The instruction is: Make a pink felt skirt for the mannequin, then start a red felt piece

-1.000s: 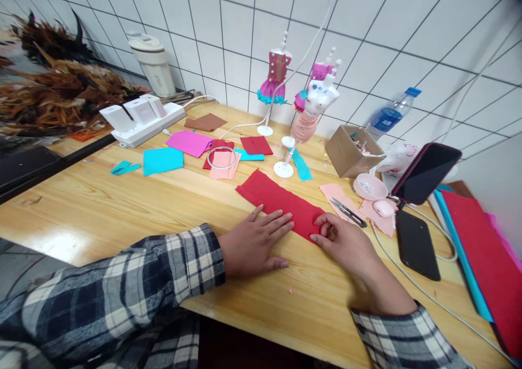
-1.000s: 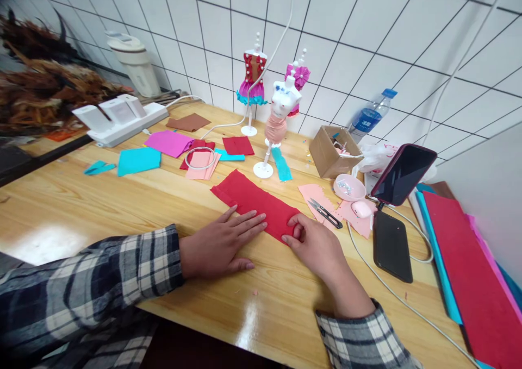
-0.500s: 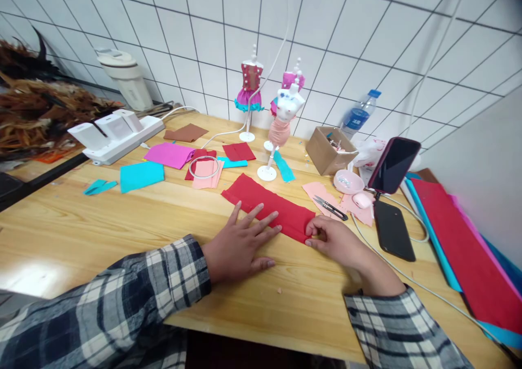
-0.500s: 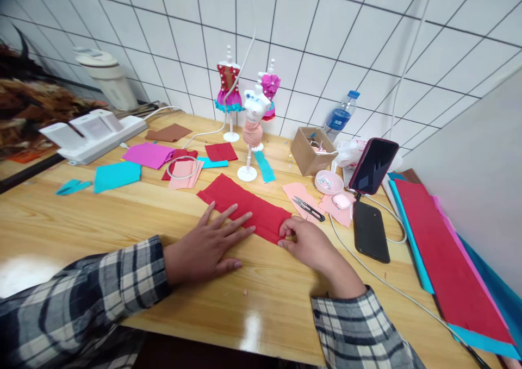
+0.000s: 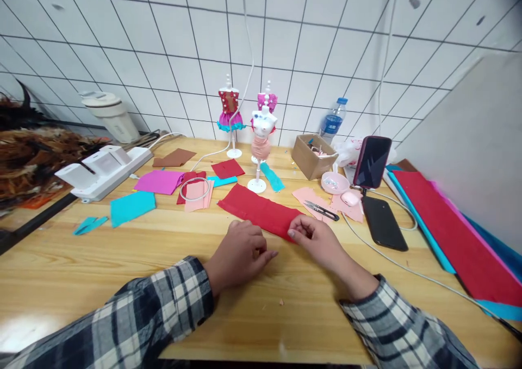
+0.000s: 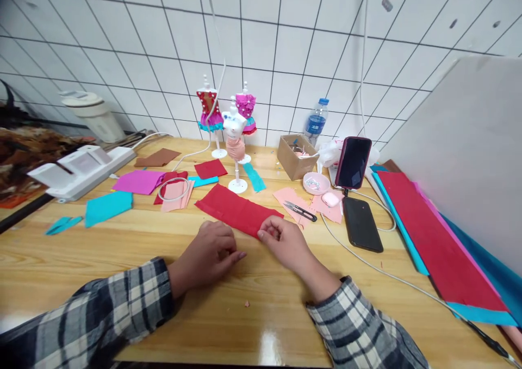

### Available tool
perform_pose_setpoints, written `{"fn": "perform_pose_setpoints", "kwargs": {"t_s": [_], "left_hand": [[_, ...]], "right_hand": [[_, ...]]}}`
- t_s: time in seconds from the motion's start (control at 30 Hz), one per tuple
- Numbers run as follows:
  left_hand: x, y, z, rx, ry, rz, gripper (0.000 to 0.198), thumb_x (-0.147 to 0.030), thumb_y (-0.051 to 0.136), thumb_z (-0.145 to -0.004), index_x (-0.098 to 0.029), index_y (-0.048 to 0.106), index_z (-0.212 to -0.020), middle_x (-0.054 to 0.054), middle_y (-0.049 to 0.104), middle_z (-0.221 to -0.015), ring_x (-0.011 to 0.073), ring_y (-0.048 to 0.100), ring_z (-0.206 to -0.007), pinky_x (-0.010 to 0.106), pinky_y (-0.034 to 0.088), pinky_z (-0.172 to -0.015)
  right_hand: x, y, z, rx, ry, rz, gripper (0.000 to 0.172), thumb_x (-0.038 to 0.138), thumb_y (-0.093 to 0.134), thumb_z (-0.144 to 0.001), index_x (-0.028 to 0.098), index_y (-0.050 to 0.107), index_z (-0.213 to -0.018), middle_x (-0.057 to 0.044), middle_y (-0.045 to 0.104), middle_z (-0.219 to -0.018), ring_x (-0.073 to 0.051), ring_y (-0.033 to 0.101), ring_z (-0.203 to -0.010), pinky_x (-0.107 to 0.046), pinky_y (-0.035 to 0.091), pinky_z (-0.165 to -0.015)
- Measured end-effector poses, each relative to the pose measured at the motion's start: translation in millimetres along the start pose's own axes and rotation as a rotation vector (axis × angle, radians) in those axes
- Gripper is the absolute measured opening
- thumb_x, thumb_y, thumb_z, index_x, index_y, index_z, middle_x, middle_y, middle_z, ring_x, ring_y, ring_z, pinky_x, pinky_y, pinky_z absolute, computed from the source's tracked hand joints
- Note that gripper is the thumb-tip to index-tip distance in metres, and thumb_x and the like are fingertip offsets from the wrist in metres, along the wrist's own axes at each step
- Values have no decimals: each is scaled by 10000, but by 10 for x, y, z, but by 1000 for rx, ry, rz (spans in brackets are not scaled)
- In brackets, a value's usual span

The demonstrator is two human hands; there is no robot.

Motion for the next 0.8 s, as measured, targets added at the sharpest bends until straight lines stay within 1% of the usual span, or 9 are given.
{"fn": "perform_pose_setpoints", "kwargs": {"t_s": [0.07, 0.13, 0.27, 0.33, 0.43, 0.5, 0.63, 0.7, 0.8], "left_hand": [[46, -42, -21, -58, 32, -38, 386, -386, 523, -911, -168, 558, -593, 25, 601, -660, 166, 495, -693, 356, 322, -690], [79, -90, -9, -93, 60, -26, 392, -319, 492, -917, -168, 515, -556, 20, 571, -622, 157, 473, -665, 346, 327, -680], [31, -104, 75, -28, 156, 48, 382, -280, 505, -886, -173, 490, -520, 16, 544, -596, 145, 463, -630, 324, 352, -655], [-16, -60, 114, 52, 185, 83, 376, -334, 550, -869, -176, 532, -528, 18, 565, -610, 148, 487, -643, 320, 370, -660], [3, -3, 138, 123, 85, 124, 413, -518, 602, -837, -186, 624, -593, 29, 605, -651, 168, 532, -689, 321, 393, -674], [50, -2, 142, 114, -1, 147, 443, -622, 626, -780, -191, 672, -687, 38, 638, -718, 189, 560, -744, 329, 406, -698], [107, -66, 156, 45, -70, 172, 498, -677, 670, -701, -194, 674, -822, 39, 678, -844, 225, 583, -840, 363, 410, -768], [117, -100, 168, 17, -94, 158, 514, -691, 663, -695, -195, 658, -829, 40, 676, -842, 236, 579, -850, 370, 404, -766], [123, -139, 173, -12, -110, 90, 396, -589, 656, -762, -196, 634, -808, 44, 662, -816, 230, 572, -827, 364, 385, -743]], "right_hand": [[9, -33, -12, -69, -8, 62, 170, 356, 533, -855, 204, 604, -827, 18, 569, -664, -126, 487, -583, -247, 379, -559], [29, -71, -15, -106, -29, 253, 181, 379, 560, -845, 211, 629, -849, 2, 603, -707, -146, 520, -633, -269, 385, -603], [5, -24, 4, -14, -21, 532, 166, 379, 638, -783, 214, 627, -764, -14, 643, -763, -174, 562, -718, -280, 367, -626], [-38, 55, 10, 65, 26, 480, 123, 325, 613, -791, 214, 612, -737, 7, 625, -698, -152, 547, -649, -261, 347, -575], [-22, 192, -18, 95, 65, 283, 130, 326, 585, -813, 212, 603, -753, 29, 585, -629, -134, 519, -578, -244, 349, -532], [78, 274, -53, 15, 38, 166, 127, 333, 597, -811, 214, 608, -852, 40, 561, -621, -132, 511, -566, -242, 371, -532], [348, 443, -60, -191, -49, -11, 254, 311, 563, -844, 225, 549, -1083, 63, 504, -602, -126, 479, -516, -235, 374, -504], [437, 508, -24, -238, -79, -52, 173, 309, 547, -855, 225, 584, -1001, 44, 527, -614, -126, 486, -520, -238, 387, -505], [475, 557, 33, -175, -110, -85, 144, 281, 522, -856, 213, 650, -865, -4, 623, -662, -144, 549, -576, -255, 431, -543]]}}
Point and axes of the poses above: each hand's wrist, its own z-axis away from the middle knuckle, its own y-axis out of the palm, x = y × z, the point moved 5 cm from there along -z, towards the middle knuckle
